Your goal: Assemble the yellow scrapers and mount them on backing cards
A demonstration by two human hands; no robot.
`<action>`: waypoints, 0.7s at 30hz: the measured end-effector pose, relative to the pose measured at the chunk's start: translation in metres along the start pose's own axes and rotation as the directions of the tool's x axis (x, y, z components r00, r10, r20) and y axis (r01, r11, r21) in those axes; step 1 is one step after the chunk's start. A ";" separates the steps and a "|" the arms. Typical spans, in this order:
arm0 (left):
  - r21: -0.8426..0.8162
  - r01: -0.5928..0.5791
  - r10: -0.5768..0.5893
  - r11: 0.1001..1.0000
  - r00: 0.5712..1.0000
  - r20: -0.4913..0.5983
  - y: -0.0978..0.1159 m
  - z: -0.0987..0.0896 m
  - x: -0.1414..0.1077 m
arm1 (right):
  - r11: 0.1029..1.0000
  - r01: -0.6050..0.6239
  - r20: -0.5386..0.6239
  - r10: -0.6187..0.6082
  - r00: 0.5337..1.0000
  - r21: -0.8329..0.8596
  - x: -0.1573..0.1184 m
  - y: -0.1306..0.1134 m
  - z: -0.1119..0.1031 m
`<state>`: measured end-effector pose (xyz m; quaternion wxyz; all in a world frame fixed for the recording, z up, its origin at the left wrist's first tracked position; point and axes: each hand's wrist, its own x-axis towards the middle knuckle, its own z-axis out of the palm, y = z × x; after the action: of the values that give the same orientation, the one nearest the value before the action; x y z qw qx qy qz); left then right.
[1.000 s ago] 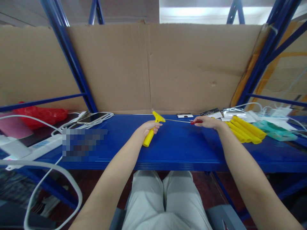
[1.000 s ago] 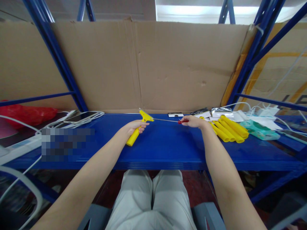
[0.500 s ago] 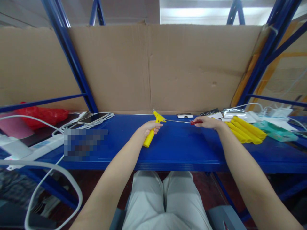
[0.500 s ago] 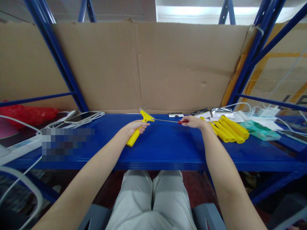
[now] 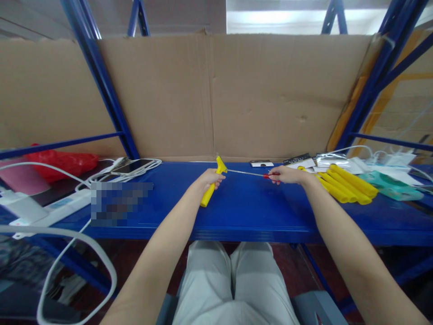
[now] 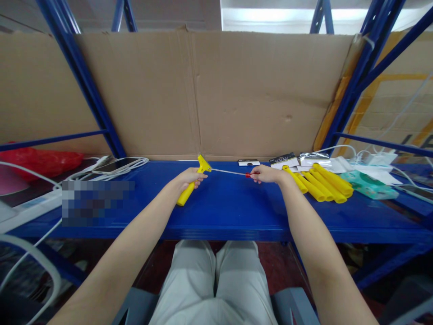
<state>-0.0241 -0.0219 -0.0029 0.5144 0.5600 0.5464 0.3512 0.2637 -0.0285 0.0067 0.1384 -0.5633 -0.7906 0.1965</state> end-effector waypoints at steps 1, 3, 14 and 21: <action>0.020 -0.001 0.002 1.000 1.000 -0.010 0.000 0.000 0.000 | 1.000 -0.012 0.006 0.012 1.000 0.004 -0.001 -0.003 0.001; 0.052 0.001 0.001 0.999 1.000 -0.027 0.001 -0.001 -0.001 | 0.999 -0.047 0.019 0.047 0.999 0.021 -0.002 -0.009 0.003; 0.128 0.061 -0.058 0.990 0.998 -0.024 0.001 -0.002 -0.003 | 0.995 -0.076 -0.098 0.082 0.992 0.062 0.000 -0.015 0.011; 0.133 0.073 -0.069 0.988 0.997 -0.033 0.001 -0.002 -0.004 | 1.000 -0.029 -0.083 0.030 0.996 0.008 0.003 -0.017 0.012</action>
<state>-0.0264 -0.0249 -0.0010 0.4802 0.5684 0.5954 0.3030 0.2426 -0.0322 0.0040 0.1701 -0.5821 -0.7751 0.1774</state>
